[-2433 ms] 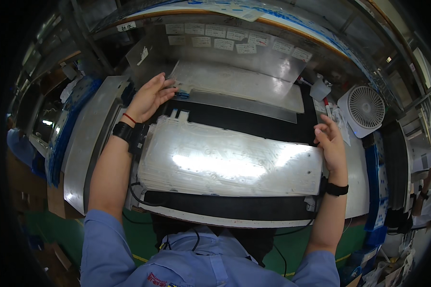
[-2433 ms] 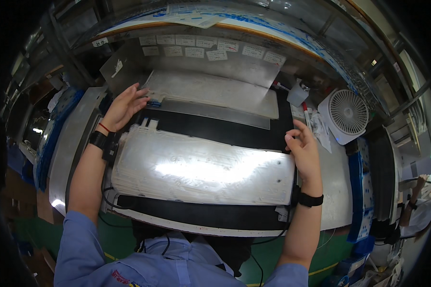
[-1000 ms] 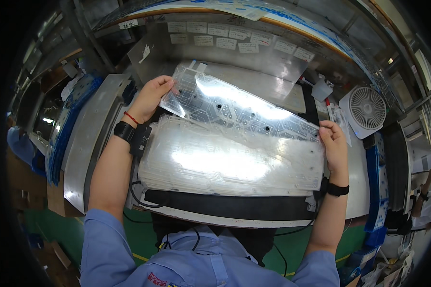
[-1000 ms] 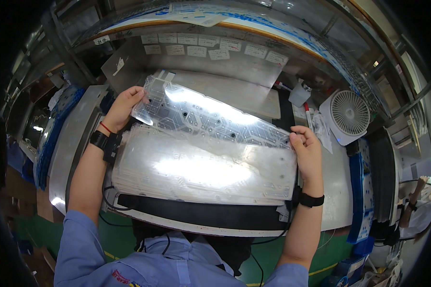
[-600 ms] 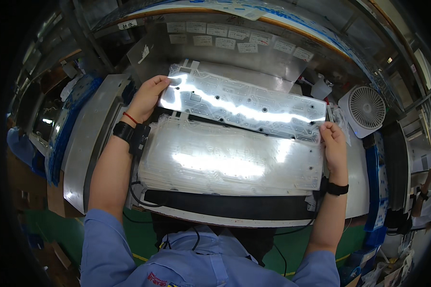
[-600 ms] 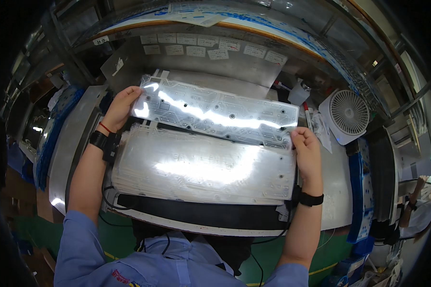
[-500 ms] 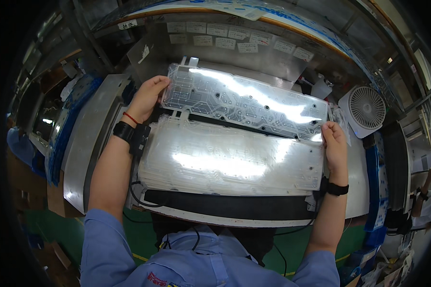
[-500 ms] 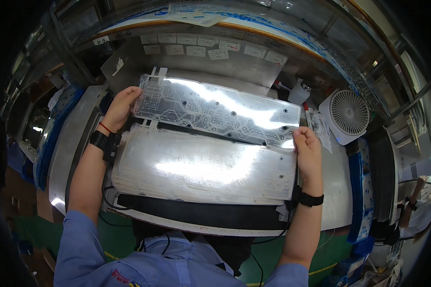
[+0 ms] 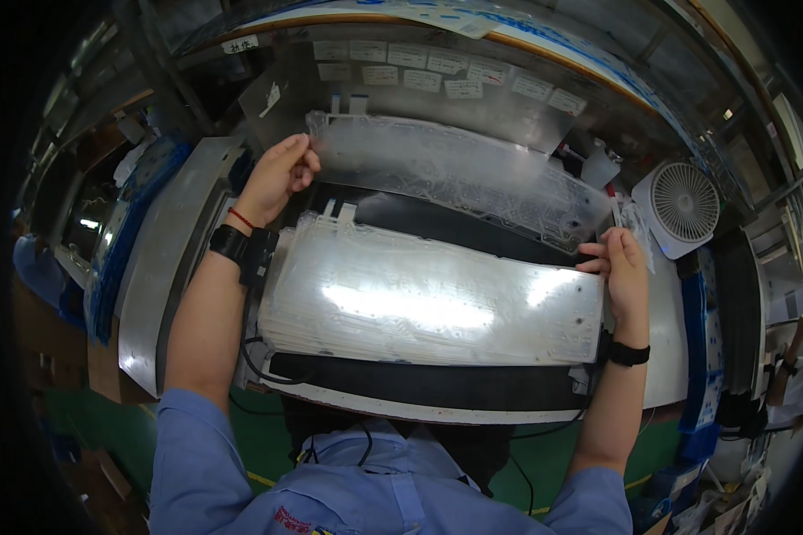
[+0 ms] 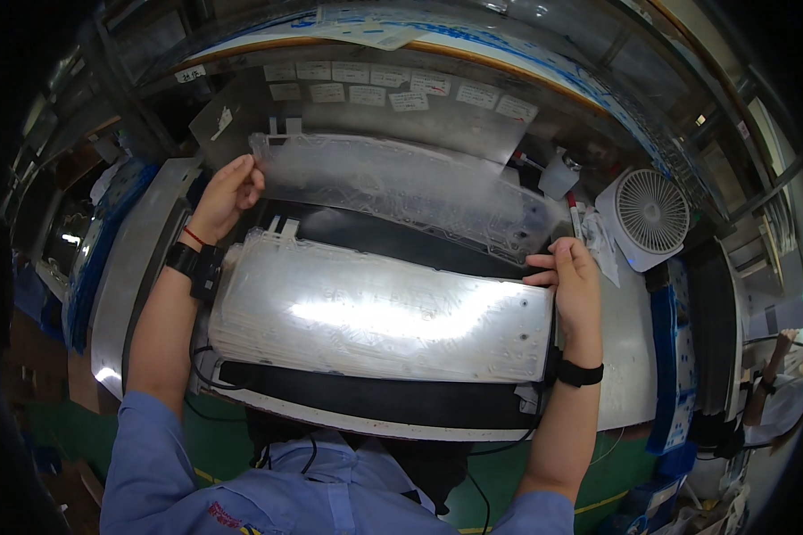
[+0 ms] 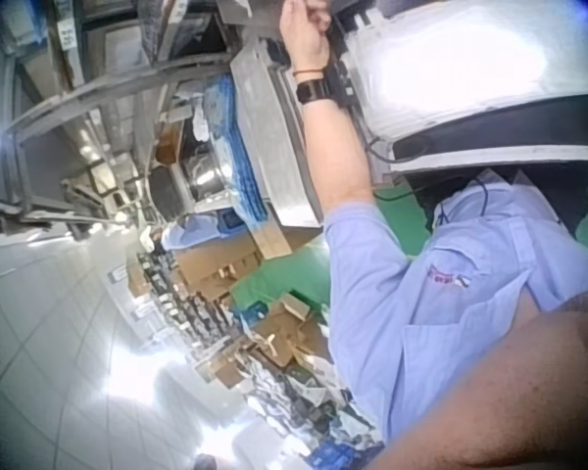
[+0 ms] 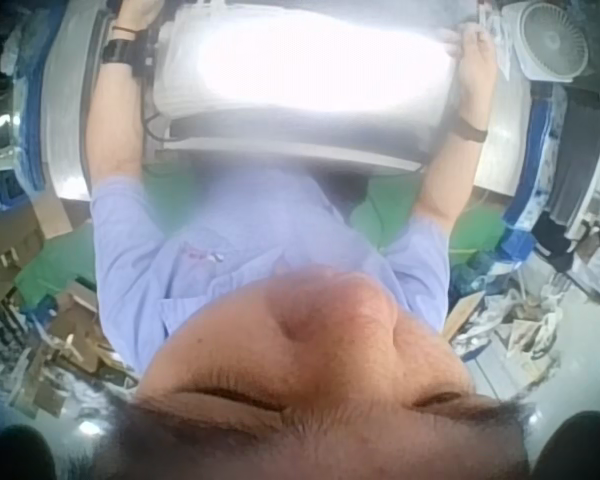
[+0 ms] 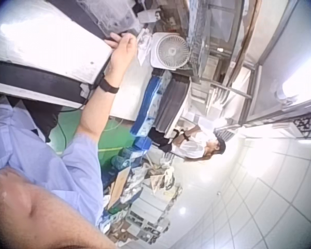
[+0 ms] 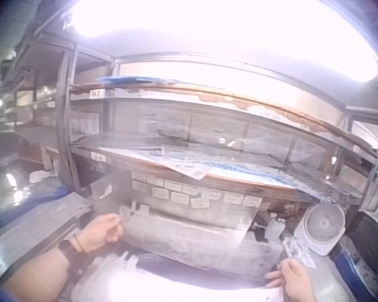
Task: Inspecting and positioning a flexible keyboard membrane circuit.
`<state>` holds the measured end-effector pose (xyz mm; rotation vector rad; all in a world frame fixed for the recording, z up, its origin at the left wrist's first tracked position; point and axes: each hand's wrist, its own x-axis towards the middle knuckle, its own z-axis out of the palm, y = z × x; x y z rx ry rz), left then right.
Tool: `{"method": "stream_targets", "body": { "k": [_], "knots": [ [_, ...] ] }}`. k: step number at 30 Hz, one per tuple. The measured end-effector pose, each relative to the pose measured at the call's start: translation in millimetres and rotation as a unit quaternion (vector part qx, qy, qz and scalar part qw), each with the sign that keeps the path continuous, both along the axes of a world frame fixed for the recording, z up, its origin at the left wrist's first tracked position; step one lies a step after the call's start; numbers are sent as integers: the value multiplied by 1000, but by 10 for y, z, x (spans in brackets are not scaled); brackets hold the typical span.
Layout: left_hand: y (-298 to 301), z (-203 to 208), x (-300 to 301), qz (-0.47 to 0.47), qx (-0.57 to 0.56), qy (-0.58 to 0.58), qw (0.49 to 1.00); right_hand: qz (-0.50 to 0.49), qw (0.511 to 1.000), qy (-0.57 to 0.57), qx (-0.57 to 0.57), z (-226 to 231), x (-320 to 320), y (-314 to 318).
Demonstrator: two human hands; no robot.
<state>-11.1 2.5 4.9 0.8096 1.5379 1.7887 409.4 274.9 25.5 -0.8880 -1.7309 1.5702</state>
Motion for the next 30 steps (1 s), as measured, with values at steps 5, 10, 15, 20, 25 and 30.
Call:
{"method": "stream_targets", "body": {
  "k": [5,10,15,20,25,30],
  "knots": [
    [16,40,58,15,-38,-23,999,5,999,-49,-5,14,10,-42],
    [-10,-10,-4,22,-40,-14,999,-11,998,-64,-15,41,-21,-70],
    [-21,16,13,-2,-22,-12,1000,12,998,-60,-16,44,-29,-76],
    [-41,-42,-51,-52,22,-14,998,53,995,-9,-84,2,-13,2],
    [-15,67,97,-28,-6,11,1000,63,998,-24,6,-102,45,95],
    [18,54,136,6,-22,-2,1000,37,999,-21,30,-38,12,15]
  ]
}}
